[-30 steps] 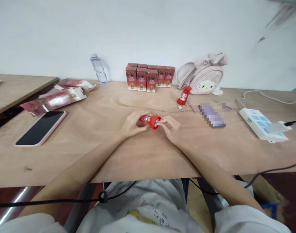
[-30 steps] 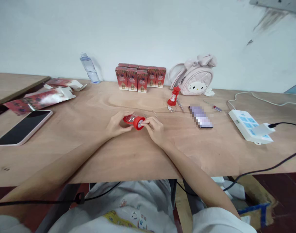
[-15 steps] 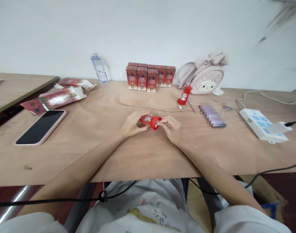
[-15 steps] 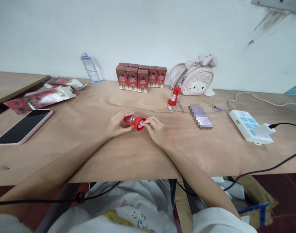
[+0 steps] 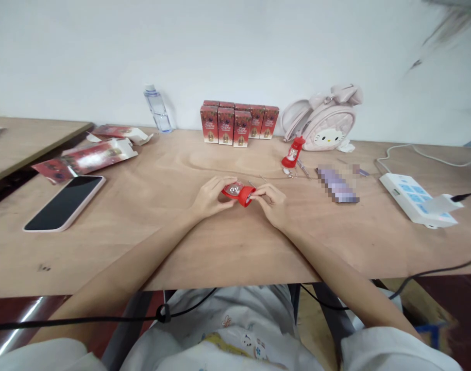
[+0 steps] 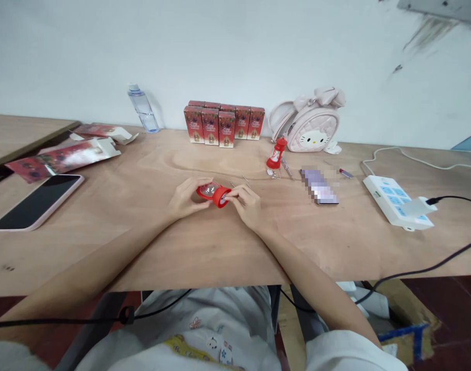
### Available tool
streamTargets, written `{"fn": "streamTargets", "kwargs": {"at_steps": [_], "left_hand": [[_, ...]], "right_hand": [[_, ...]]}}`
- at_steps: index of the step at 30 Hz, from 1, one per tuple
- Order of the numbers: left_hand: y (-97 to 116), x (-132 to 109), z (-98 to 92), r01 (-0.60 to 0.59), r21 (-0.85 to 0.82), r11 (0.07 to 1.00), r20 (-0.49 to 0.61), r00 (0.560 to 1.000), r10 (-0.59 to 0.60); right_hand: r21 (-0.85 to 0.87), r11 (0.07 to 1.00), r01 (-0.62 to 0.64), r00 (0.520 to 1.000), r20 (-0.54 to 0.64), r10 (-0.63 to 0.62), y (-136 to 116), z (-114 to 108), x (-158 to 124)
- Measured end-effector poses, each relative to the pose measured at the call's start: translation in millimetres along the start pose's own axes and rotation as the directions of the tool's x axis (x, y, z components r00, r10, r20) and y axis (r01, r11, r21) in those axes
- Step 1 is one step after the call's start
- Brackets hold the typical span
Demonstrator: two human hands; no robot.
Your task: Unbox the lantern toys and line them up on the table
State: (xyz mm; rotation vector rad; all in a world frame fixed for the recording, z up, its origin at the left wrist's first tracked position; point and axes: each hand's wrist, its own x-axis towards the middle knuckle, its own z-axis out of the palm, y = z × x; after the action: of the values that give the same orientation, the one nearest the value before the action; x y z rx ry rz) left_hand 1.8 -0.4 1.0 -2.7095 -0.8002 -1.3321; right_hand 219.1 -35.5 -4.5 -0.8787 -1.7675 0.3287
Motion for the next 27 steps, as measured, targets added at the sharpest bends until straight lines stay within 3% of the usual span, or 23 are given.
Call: {"fn": "streamTargets", "kwargs": {"at_steps": [4,11,14,16,18,20,22,24,27], "left_hand": [[0.1,1.1,0.0,-0.002,0.056,0.998,-0.030,1.000,0.003],[-6.1,-3.9,0.6,-0.144,0.272,0.951,0.041,0.990,0.138],[-3.8,-5.1,4.2,-0.246,0.299,0.922,-0.014,0.965,0.262],[2.8,-3.9,7.6,-0.248,0.264,0.932,-0.113,0.952,0.285],[13.3,-1.4,10.7,-0.123,0.169,0.978,-0.232,0.959,0.161],[25.3,0.9,13.4,0.083,-0.039,0.996,-0.249,0.964,-0.090],[35.8,1.9,16.4,0.230,-0.311,0.922,-0.089,0.959,-0.269],[42.5,1.6,20.0,0.320,-0.518,0.793,0.092,0.943,-0.321],[44.5,0.2,25.1,0.388,-0.640,0.664,0.156,0.911,-0.382]], "right_hand": [[0.052,0.998,-0.035,0.998,-0.043,0.037,-0.3,3.0,-0.2],[0.090,0.988,-0.123,0.968,0.231,0.100,2.0,3.9,-1.4],[0.054,0.986,-0.159,0.960,0.239,0.142,-0.3,5.2,-0.7],[0.046,0.977,-0.209,0.951,0.240,0.192,-2.5,7.3,-0.9],[0.078,0.959,-0.273,0.941,0.231,0.249,-3.6,10.6,-2.2],[0.139,0.936,-0.323,0.931,0.223,0.288,-3.1,14.3,-4.4],[0.176,0.923,-0.341,0.926,0.234,0.297,-1.3,16.8,-6.5],[0.146,0.939,-0.312,0.929,0.254,0.269,0.6,16.7,-7.5],[0.050,0.985,-0.164,0.939,0.315,0.140,1.9,11.8,-5.5]]}}
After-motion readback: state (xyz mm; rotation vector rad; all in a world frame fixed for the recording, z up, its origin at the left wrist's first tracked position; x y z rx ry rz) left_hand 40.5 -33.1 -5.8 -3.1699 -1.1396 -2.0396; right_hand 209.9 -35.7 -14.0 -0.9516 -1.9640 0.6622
